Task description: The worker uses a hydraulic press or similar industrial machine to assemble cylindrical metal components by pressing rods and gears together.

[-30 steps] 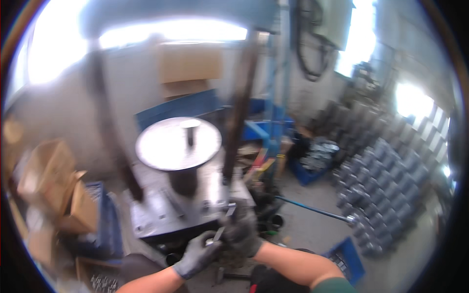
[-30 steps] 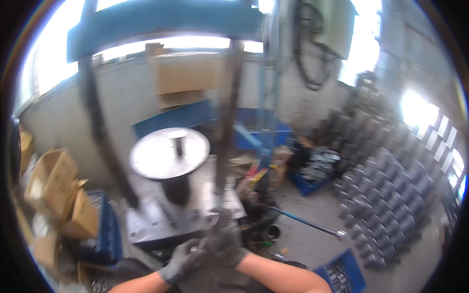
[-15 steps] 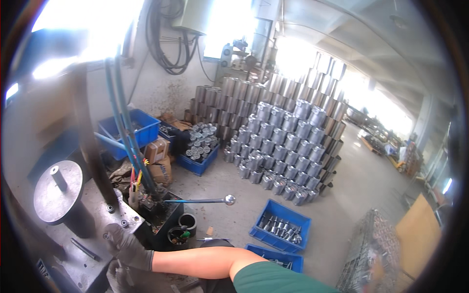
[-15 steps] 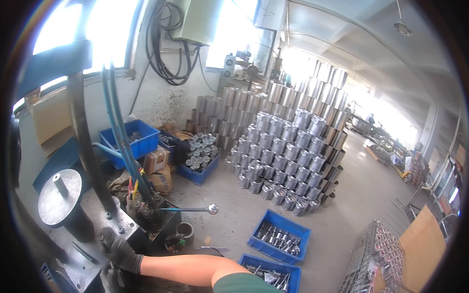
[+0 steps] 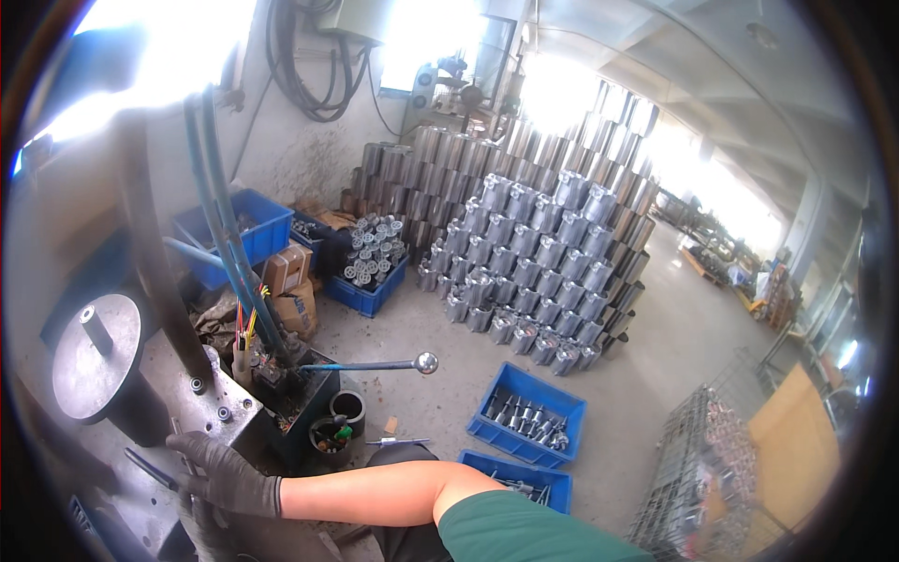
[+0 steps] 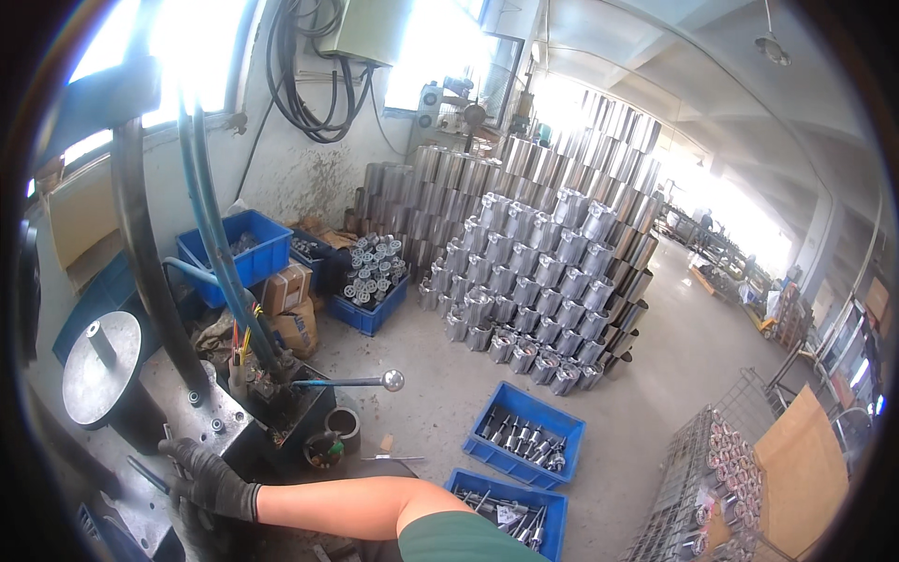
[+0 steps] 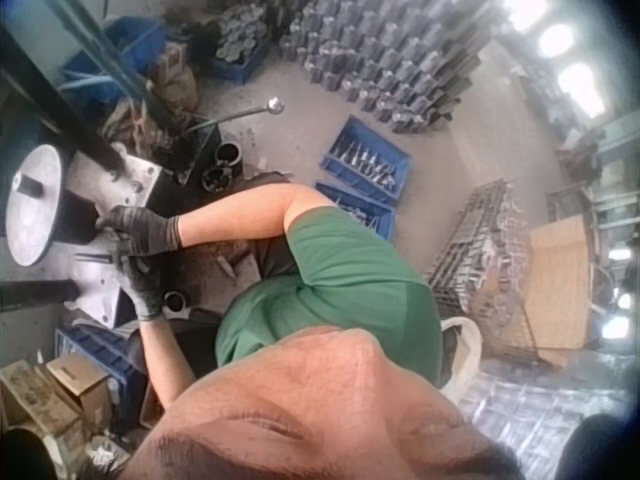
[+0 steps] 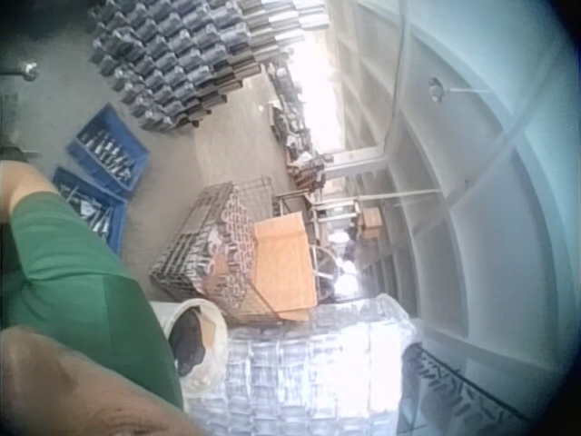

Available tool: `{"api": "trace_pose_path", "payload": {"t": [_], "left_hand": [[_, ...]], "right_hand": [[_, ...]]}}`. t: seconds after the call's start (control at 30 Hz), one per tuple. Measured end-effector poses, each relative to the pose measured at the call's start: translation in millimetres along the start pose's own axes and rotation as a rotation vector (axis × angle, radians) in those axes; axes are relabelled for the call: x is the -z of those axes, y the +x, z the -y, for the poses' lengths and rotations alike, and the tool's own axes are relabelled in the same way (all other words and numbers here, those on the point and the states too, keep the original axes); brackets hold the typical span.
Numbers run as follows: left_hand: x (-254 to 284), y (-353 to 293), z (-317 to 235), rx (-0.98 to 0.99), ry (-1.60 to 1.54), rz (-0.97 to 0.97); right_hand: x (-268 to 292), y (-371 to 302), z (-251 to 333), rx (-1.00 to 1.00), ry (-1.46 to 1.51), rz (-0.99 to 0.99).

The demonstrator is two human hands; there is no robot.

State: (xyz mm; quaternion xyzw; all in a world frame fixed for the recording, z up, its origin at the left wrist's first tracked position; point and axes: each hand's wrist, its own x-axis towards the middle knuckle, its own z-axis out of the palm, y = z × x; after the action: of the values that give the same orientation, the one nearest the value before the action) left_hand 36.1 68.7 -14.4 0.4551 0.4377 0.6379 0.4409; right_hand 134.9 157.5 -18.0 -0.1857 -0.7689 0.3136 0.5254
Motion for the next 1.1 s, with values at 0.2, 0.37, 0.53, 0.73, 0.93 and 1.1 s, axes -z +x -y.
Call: {"api": "trace_pose_path", "payload": {"t": [0.2,0.37,0.53,0.73,0.93,1.1], "left_hand": [[65,0,43,-0.225,0.065,-0.021],[32,-13,-28,0.088,-0.537,-0.190],[16,-18,-36,0.241,-0.579,-0.230],[20,-41,-8,0.411,-0.605,-0.152],[17,-57,11,0.631,-0.672,-0.166],[14,-57,13,0.675,-0.704,-0.236]], "right_hand": [[4,13,18,0.262,0.030,0.020],[69,14,-62,-0.418,0.276,0.146],[128,50,-46,0.168,-0.582,0.169],[89,39,-72,-0.147,-0.483,0.433],[43,42,-71,-0.128,-0.455,0.505],[18,35,-82,0.242,-0.676,0.460]]}}
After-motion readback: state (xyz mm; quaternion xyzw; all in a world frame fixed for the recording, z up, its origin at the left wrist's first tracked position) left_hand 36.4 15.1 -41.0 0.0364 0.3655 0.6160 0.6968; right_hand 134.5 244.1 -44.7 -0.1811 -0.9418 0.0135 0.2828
